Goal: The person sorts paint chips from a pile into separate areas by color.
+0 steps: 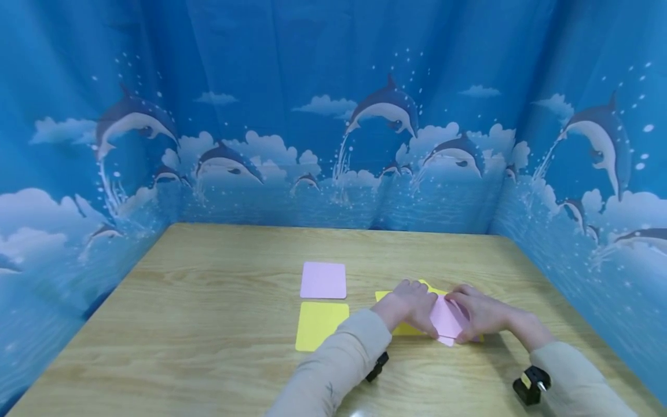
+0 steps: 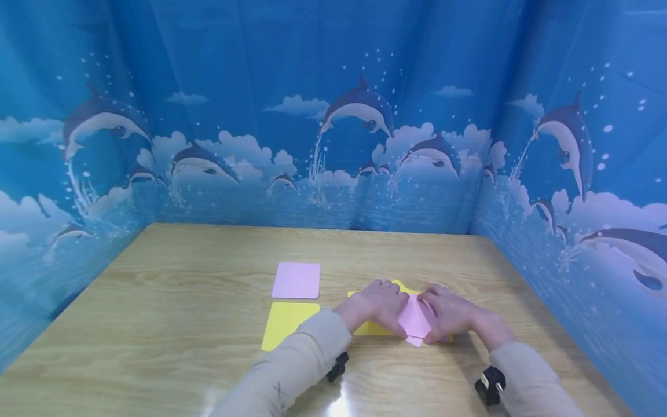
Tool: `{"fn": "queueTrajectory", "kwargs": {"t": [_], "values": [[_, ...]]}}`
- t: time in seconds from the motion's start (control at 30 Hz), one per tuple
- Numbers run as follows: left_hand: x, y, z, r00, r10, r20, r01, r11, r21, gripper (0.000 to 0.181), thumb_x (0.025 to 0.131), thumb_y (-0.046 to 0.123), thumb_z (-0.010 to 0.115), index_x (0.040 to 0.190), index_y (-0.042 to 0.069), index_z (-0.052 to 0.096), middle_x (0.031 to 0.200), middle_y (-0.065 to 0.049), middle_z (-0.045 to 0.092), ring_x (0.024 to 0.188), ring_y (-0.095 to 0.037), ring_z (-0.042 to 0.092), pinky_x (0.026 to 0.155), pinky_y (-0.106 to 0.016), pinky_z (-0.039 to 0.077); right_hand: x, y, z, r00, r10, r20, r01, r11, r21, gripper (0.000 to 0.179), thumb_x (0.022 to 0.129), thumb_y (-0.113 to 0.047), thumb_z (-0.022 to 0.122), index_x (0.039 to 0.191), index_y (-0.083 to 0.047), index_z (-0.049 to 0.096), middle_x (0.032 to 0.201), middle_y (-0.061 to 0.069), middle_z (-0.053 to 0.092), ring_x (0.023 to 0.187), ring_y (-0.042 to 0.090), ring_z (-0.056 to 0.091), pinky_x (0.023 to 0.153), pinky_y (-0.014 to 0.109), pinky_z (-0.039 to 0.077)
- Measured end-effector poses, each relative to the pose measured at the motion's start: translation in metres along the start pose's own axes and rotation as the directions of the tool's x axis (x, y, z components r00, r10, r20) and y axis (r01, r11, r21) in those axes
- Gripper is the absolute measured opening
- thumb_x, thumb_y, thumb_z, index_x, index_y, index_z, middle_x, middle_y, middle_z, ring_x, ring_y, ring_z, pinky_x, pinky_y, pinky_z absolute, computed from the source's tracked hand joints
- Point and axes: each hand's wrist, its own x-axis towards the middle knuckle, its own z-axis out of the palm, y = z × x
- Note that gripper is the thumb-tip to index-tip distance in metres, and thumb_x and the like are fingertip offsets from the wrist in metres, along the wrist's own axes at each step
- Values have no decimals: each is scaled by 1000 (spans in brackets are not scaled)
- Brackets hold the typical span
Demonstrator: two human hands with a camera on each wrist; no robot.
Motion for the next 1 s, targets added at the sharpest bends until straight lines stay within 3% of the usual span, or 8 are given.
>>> {"fn": "queueTrajectory", "kwargs": {"t": [0.33, 0.57, 0.73, 1.0], "values": [[-1, -4, -1, 1000, 12, -6, -12, 1000, 6, 72, 68, 68, 64, 127, 30, 49, 123, 10, 48, 113, -9, 42, 102, -31, 28, 4, -1, -2, 996, 82, 45, -84, 996, 35, 85, 56, -41, 83, 120, 6, 51, 107, 12, 44, 92, 22, 43, 74, 35, 42], [-2, -4, 1, 1000, -2, 3, 2, 1000, -17, 75, 68, 72, 62, 128, 30, 49, 124, 9, 46, 114, -9, 40, 103, -29, 27, 3, -4, -1, 991, 120, 65, -123, 992, 39, 92, 56, -41, 83, 125, 7, 47, 109, 13, 41, 95, 25, 42, 76, 38, 42], [-2, -3, 1, 1000, -13, 4, 13, 1000, -23, 76, 67, 72, 62, 128, 29, 48, 124, 10, 46, 114, -9, 40, 102, -29, 28, 3, -4, -1, 993, 101, 60, -102, 995, 17, 91, 57, -42, 82, 125, 8, 47, 114, 15, 43, 100, 28, 43, 81, 44, 42], [0, -3, 3, 1000, -19, -3, 19, 1000, -2, 78, 66, 74, 61, 128, 28, 49, 117, 10, 49, 107, -8, 42, 98, -28, 31, 2, -8, -2, 997, 74, 30, -74, 997, -20, 85, 58, -42, 81, 121, 6, 51, 110, 11, 47, 96, 24, 45, 78, 38, 43]]}}
